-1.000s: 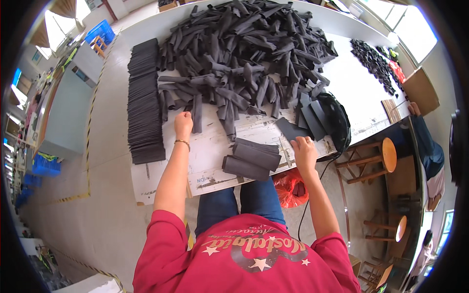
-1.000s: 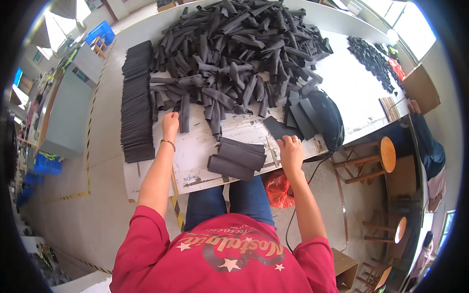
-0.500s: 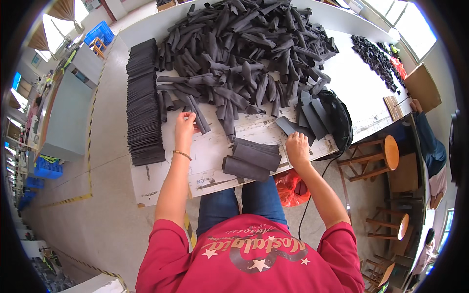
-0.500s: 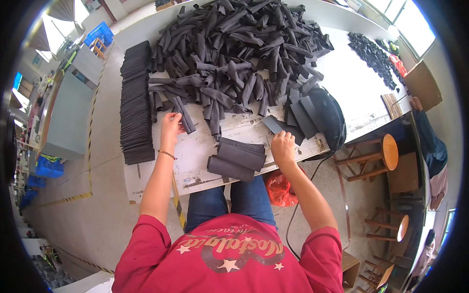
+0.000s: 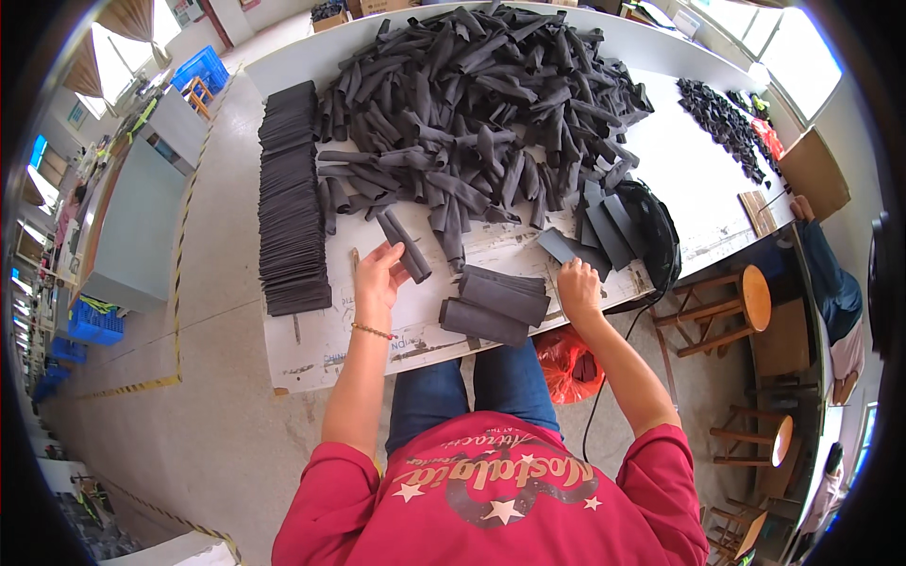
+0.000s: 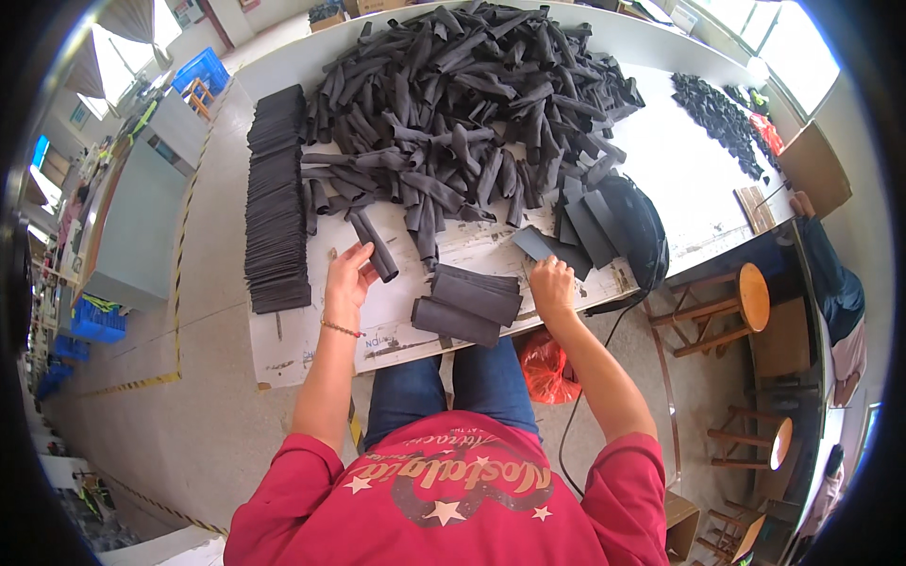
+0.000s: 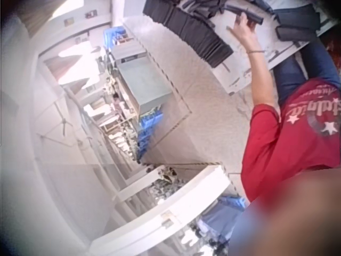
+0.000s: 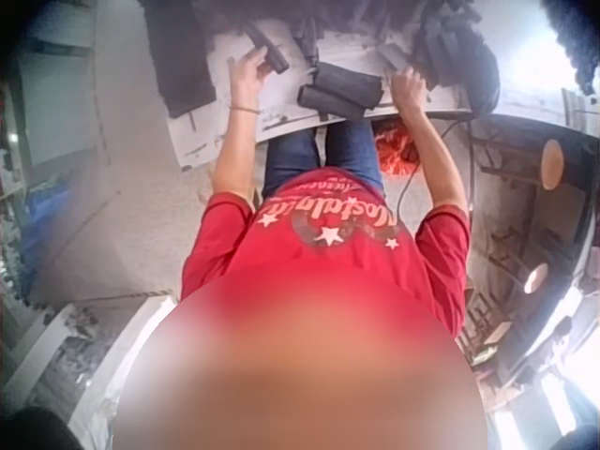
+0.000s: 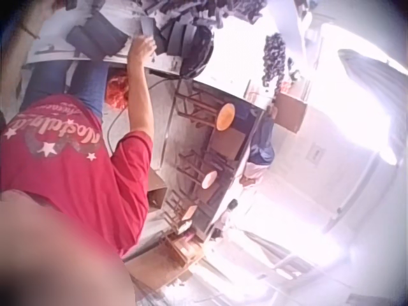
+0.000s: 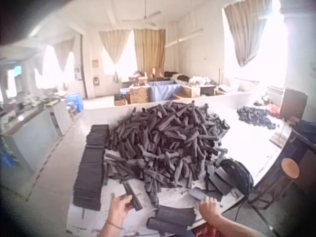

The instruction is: Pick up, inspect, and neatly stack grey foam components on a factory workbench.

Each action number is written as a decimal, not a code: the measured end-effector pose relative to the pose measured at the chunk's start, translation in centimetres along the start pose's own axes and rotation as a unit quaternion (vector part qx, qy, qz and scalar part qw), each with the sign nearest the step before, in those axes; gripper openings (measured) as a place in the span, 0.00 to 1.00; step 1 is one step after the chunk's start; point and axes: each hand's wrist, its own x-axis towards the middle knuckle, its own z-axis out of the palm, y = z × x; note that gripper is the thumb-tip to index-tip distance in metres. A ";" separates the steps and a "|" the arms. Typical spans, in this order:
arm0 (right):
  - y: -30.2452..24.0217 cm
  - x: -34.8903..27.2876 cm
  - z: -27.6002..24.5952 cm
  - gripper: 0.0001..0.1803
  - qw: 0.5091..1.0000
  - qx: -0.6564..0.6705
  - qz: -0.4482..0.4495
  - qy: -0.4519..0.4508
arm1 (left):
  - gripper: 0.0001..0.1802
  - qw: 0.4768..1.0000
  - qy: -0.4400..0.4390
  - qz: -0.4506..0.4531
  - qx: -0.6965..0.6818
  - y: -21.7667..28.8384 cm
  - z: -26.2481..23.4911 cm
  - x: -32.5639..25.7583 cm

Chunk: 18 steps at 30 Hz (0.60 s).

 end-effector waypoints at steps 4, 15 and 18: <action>0.4 -0.3 0.6 0.06 0.998 0.055 0.033 0.000 | 0.13 0.991 -0.058 -0.055 -0.105 -0.7 0.6 -1.4; 2.3 -0.7 0.6 0.08 0.964 0.207 0.143 0.090 | 0.11 0.969 -0.176 -0.115 -0.131 -2.0 9.3 -4.5; 2.9 -0.9 0.8 0.08 0.960 0.207 0.149 0.117 | 0.11 0.957 -0.222 -0.137 -0.126 -4.2 13.2 -4.2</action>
